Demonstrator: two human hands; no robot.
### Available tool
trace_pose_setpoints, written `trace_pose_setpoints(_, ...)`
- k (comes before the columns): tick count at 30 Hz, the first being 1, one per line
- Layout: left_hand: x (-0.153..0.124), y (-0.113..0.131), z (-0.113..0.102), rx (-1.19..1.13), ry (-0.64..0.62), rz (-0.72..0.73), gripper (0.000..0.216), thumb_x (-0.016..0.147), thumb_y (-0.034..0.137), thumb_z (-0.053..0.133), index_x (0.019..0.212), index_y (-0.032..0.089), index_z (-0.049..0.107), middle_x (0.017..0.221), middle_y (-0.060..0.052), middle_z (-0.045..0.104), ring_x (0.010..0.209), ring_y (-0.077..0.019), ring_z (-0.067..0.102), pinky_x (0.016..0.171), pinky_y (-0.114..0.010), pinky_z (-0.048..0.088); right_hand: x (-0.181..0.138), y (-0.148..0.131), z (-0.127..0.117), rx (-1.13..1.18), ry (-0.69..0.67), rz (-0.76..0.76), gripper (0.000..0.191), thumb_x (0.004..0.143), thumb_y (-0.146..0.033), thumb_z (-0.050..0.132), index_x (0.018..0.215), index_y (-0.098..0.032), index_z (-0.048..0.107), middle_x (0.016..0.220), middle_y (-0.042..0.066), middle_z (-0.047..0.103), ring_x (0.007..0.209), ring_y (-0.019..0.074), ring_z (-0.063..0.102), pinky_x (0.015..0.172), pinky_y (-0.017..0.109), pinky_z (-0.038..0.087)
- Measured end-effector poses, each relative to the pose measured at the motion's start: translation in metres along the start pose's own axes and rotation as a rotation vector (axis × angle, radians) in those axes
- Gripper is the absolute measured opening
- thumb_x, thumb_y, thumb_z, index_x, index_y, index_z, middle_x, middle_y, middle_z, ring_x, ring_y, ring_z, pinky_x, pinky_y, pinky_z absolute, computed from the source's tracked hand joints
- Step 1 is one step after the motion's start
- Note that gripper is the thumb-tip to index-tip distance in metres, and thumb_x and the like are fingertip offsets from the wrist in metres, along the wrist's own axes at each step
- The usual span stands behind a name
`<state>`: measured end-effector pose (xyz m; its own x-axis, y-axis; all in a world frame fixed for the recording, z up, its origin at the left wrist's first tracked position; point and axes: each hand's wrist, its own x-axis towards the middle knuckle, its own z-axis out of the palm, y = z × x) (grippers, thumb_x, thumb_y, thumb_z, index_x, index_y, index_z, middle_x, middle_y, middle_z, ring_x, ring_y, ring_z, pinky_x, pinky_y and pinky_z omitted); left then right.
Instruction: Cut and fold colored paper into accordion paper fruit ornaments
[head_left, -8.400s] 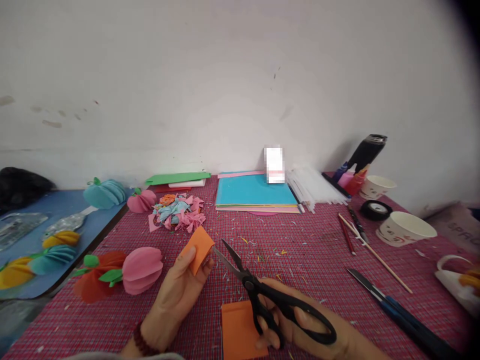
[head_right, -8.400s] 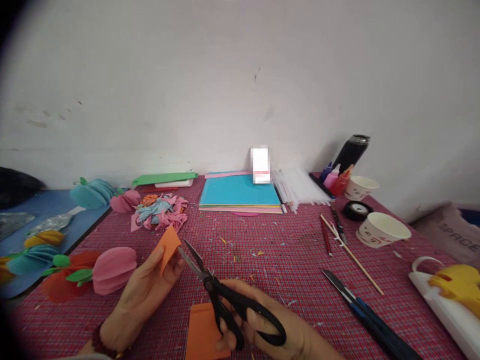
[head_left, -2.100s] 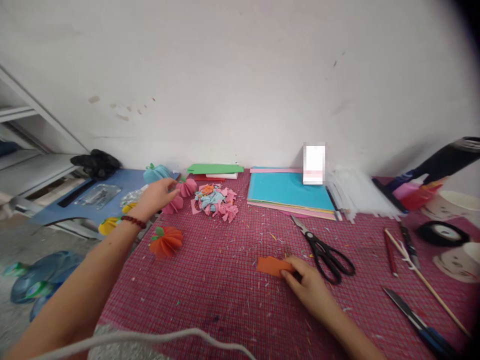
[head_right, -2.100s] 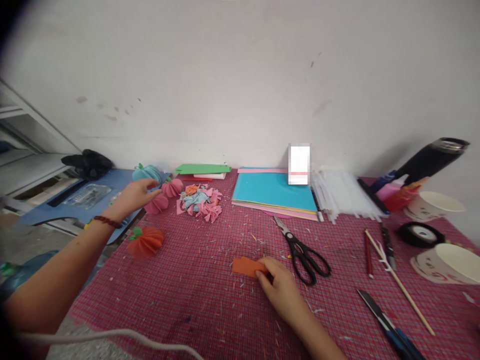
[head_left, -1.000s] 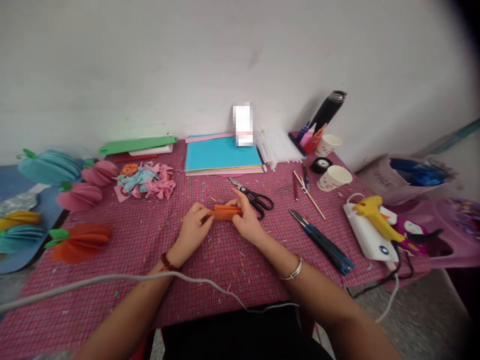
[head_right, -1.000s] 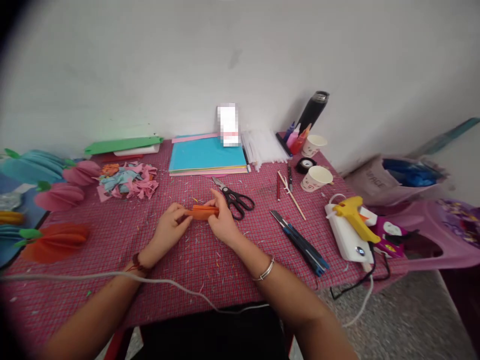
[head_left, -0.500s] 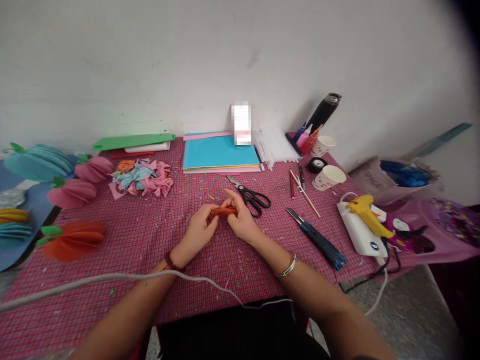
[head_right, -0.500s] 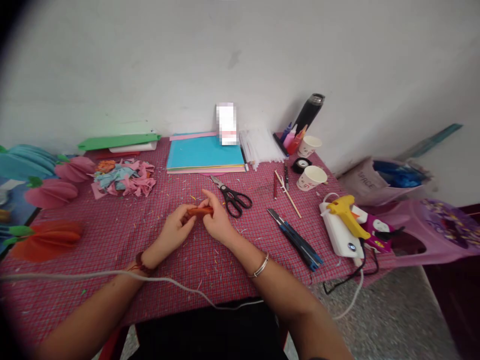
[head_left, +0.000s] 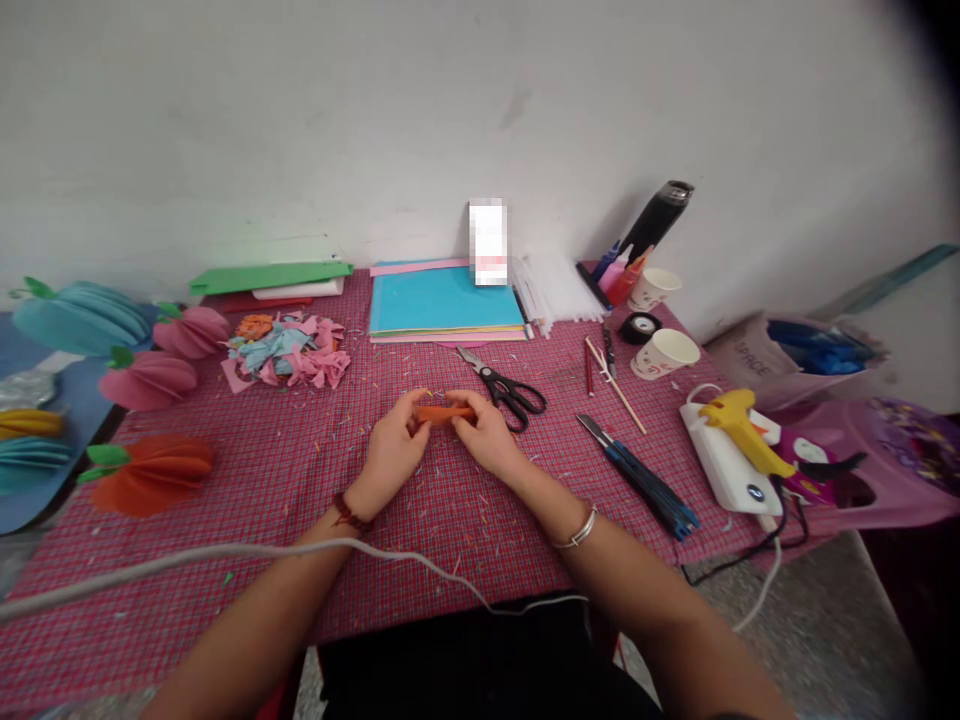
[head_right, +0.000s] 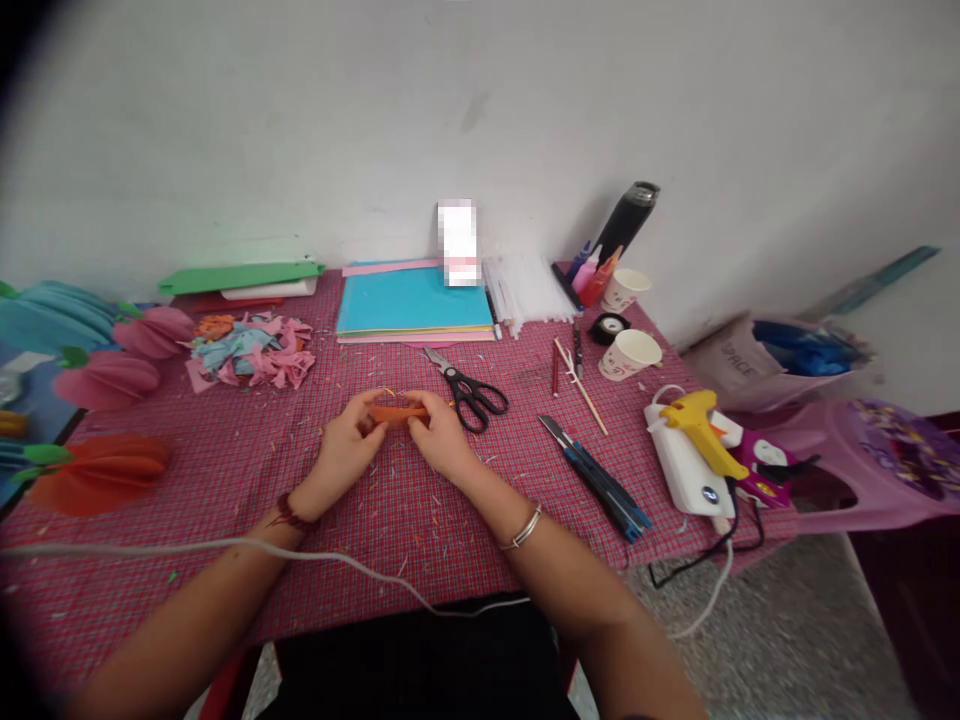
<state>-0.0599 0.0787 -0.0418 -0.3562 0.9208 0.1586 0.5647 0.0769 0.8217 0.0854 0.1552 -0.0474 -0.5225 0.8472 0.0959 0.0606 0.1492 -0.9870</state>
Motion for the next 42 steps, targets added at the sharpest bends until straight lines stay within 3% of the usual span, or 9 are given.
trace_pose_setpoints(3, 0.001, 0.01, -0.005, -0.362, 0.041, -0.055, 0.044, 0.076, 0.019, 0.062, 0.119, 0.019, 0.052, 0.077, 0.0, 0.06, 0.069, -0.0136, 0.056, 0.067, -0.026, 0.043, -0.002, -0.007, -0.003, 0.151, -0.018, 0.157, 0.012, 0.07, -0.023, 0.06, 0.081, -0.02, 0.058, 0.075, -0.002, 0.059, 0.071, 0.0151, 0.055, 0.071, 0.029, 0.045)
trace_pose_setpoints(7, 0.004, 0.018, -0.015, -0.873, -0.045, -0.298, 0.031, 0.085, 0.046, 0.051, 0.097, 0.017, 0.056, 0.072, -0.001, 0.059, 0.063, -0.0129, 0.055, 0.057, -0.024, 0.042, -0.004, -0.013, -0.004, 0.577, -0.015, 0.35, 0.027, 0.061, -0.03, 0.074, 0.076, -0.019, 0.054, 0.068, -0.004, 0.058, 0.061, 0.0119, 0.053, 0.061, 0.024, 0.043)
trace_pose_setpoints(10, 0.004, 0.016, -0.018, -0.755, -0.216, -0.33, 0.053, 0.089, 0.061, 0.024, 0.075, 0.018, 0.052, 0.059, -0.001, 0.053, 0.05, -0.0132, 0.048, 0.045, -0.024, 0.035, -0.005, -0.015, -0.003, 0.726, -0.014, 0.406, 0.034, 0.054, -0.027, 0.08, 0.077, -0.019, 0.055, 0.073, -0.002, 0.061, 0.065, 0.0122, 0.055, 0.064, 0.025, 0.044)
trace_pose_setpoints(15, -0.003, 0.015, -0.013, -0.458, -0.271, -0.187, 0.028, 0.076, 0.043, 0.064, 0.07, 0.015, 0.06, 0.065, 0.001, 0.057, 0.06, -0.0127, 0.048, 0.055, -0.023, 0.037, -0.008, -0.013, -0.001, 0.571, -0.016, 0.355, 0.028, 0.06, -0.027, 0.076, 0.078, -0.019, 0.056, 0.072, -0.004, 0.06, 0.062, 0.0113, 0.053, 0.061, 0.024, 0.043)
trace_pose_setpoints(21, -0.006, 0.017, -0.01, -0.397, -0.219, -0.156, 0.023, 0.084, 0.037, 0.055, 0.074, 0.017, 0.058, 0.067, 0.002, 0.054, 0.062, -0.0123, 0.046, 0.058, -0.023, 0.035, -0.007, -0.015, -0.002, 0.655, -0.015, 0.254, 0.033, 0.067, -0.031, 0.074, 0.094, -0.021, 0.059, 0.09, 0.001, 0.065, 0.079, 0.0149, 0.059, 0.074, 0.028, 0.047)
trace_pose_setpoints(29, -0.006, 0.01, -0.011, -0.574, -0.253, -0.252, 0.049, 0.093, 0.054, 0.029, 0.071, 0.017, 0.053, 0.056, 0.001, 0.051, 0.046, -0.0103, 0.042, 0.043, -0.022, 0.029, -0.007, -0.022, -0.01, 0.357, -0.062, 0.243, 0.026, 0.072, -0.041, 0.066, 0.069, -0.019, 0.051, 0.055, -0.008, 0.045, 0.045, 0.0072, 0.033, 0.045, 0.022, 0.026)
trace_pose_setpoints(34, -0.004, 0.009, -0.011, -0.763, -0.273, -0.373, 0.021, 0.076, 0.034, 0.067, 0.079, 0.015, 0.059, 0.056, 0.004, 0.051, 0.045, -0.0061, 0.039, 0.041, -0.018, 0.024, -0.01, -0.024, -0.009, 0.287, -0.084, 0.177, 0.024, 0.073, -0.037, 0.066, 0.067, -0.019, 0.05, 0.058, -0.007, 0.043, 0.05, 0.0077, 0.036, 0.048, 0.021, 0.029)
trace_pose_setpoints(37, -0.003, 0.014, -0.012, -0.86, -0.309, -0.424, 0.02, 0.073, 0.031, 0.067, 0.079, 0.015, 0.057, 0.054, 0.005, 0.047, 0.042, -0.0052, 0.034, 0.04, -0.018, 0.022, -0.012, -0.024, -0.011, 0.409, -0.162, 0.206, 0.028, 0.077, -0.045, 0.064, 0.073, -0.02, 0.052, 0.056, -0.007, 0.044, 0.046, 0.0075, 0.035, 0.045, 0.021, 0.03)
trace_pose_setpoints(42, -0.003, 0.026, -0.015, -1.036, -0.333, -0.474, 0.024, 0.074, 0.035, 0.063, 0.084, 0.016, 0.052, 0.057, 0.006, 0.039, 0.045, -0.0053, 0.033, 0.041, -0.018, 0.025, -0.015, -0.023, -0.007, 0.649, -0.245, 0.113, 0.056, 0.077, -0.064, 0.058, 0.114, -0.024, 0.053, 0.103, 0.007, 0.062, 0.084, 0.0161, 0.06, 0.074, 0.03, 0.049)
